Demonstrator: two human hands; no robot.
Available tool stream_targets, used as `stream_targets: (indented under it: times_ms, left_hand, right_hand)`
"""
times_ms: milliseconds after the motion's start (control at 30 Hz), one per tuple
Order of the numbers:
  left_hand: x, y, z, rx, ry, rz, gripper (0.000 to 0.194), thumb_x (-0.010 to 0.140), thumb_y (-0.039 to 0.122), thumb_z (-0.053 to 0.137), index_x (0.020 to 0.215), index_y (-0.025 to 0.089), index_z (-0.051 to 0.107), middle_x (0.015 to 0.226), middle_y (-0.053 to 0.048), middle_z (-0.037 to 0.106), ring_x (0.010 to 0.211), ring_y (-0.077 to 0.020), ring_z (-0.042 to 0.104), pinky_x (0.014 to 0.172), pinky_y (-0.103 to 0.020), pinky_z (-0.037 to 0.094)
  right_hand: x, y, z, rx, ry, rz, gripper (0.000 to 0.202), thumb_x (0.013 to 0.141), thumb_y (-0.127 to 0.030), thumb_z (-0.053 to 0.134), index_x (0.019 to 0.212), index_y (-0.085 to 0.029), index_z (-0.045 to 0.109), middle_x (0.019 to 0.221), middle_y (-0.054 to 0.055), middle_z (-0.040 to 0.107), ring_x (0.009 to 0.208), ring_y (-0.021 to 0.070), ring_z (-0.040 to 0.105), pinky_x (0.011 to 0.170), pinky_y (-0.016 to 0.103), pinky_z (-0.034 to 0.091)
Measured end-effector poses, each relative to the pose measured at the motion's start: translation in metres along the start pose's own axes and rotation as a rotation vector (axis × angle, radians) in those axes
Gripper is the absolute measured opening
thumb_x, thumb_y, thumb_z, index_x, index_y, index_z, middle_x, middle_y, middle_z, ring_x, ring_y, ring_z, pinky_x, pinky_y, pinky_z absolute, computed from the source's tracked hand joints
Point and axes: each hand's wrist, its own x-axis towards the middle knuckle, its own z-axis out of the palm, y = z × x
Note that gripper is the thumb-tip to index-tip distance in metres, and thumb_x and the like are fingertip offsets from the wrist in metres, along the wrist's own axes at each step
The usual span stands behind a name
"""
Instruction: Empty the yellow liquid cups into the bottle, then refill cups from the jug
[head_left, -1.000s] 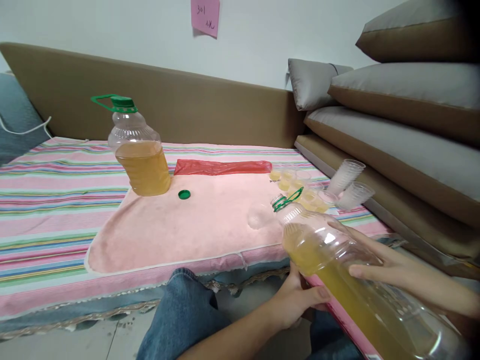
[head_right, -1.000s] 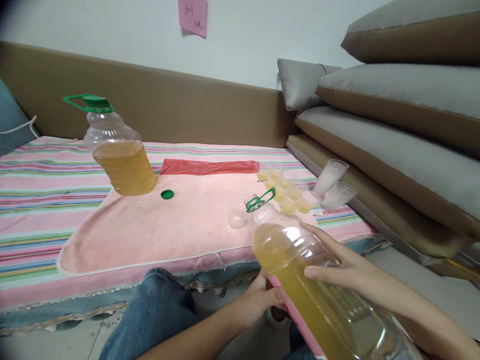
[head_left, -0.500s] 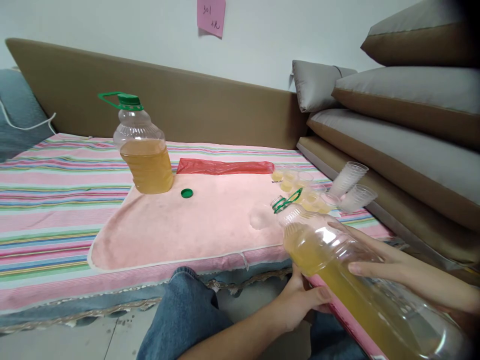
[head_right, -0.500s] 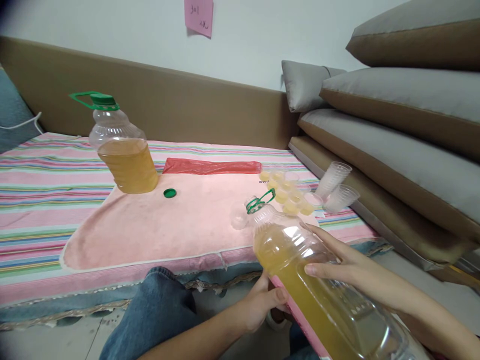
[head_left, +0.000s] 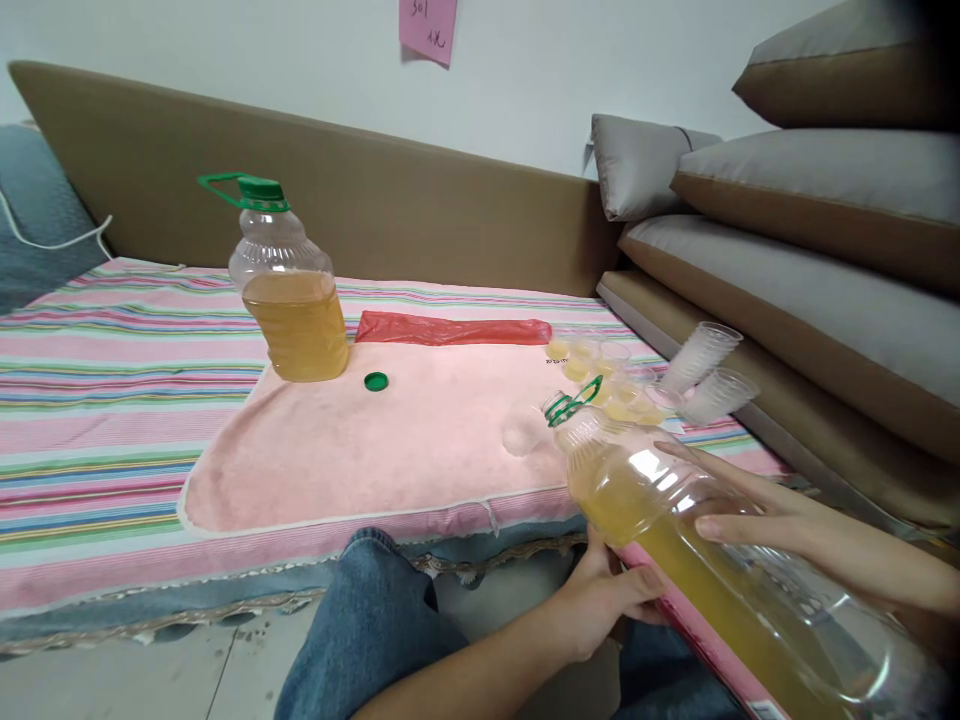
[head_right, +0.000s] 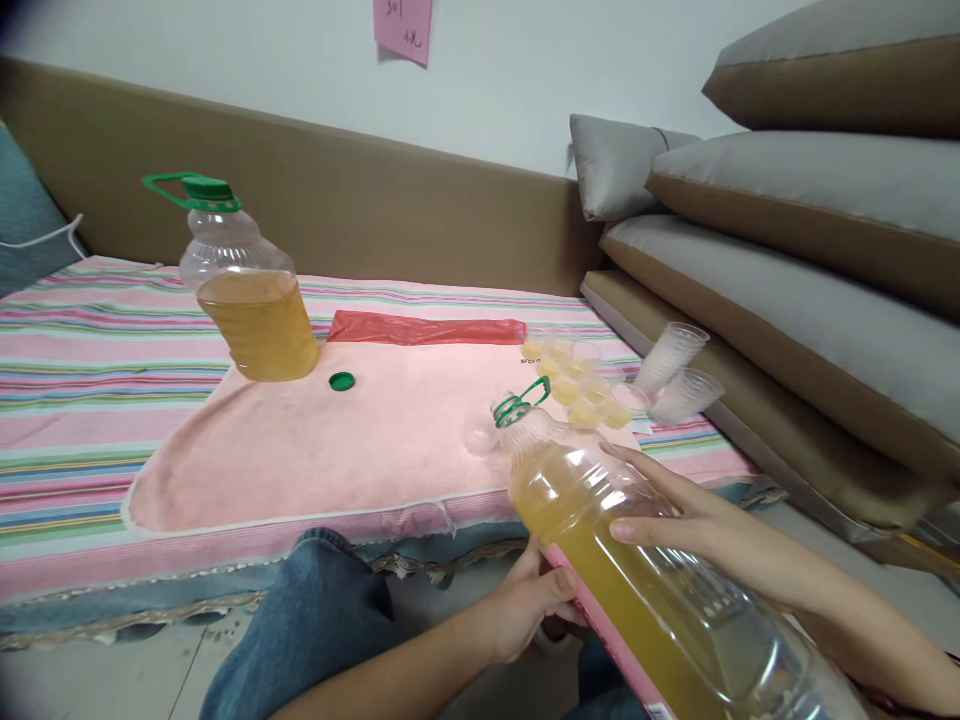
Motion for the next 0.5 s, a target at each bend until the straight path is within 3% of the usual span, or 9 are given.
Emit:
stream_targets:
  times_ms: [333,500]
  left_hand:
    - [0.003,-0.007,-0.005,0.008,-0.008,0.019,0.083,0.055,0.057,0.086,0.122,0.02,0.052,0.115,-0.01,0.064,0.077,-0.0145,0.065,0.063,-0.024,0.049]
    - [0.004,-0.011,-0.008,0.015,-0.002,0.009,0.084,0.056,0.058,0.085,0.123,0.021,0.052,0.114,-0.01,0.065,0.079,-0.0163,0.065,0.067,-0.027,0.051]
  right_hand:
    - [0.0,-0.01,0.001,-0.095,-0.009,0.02,0.103,0.064,-0.066,0.071,0.153,-0.028,0.034,0.16,-0.001,0.029,0.146,0.0333,0.031,0.119,0.042,0.026]
    - [0.0,-0.016,0.004,-0.092,0.0,0.046,0.104,0.061,-0.068,0.071,0.152,-0.027,0.038,0.158,0.001,0.033,0.143,0.0359,0.034,0.116,0.044,0.033]
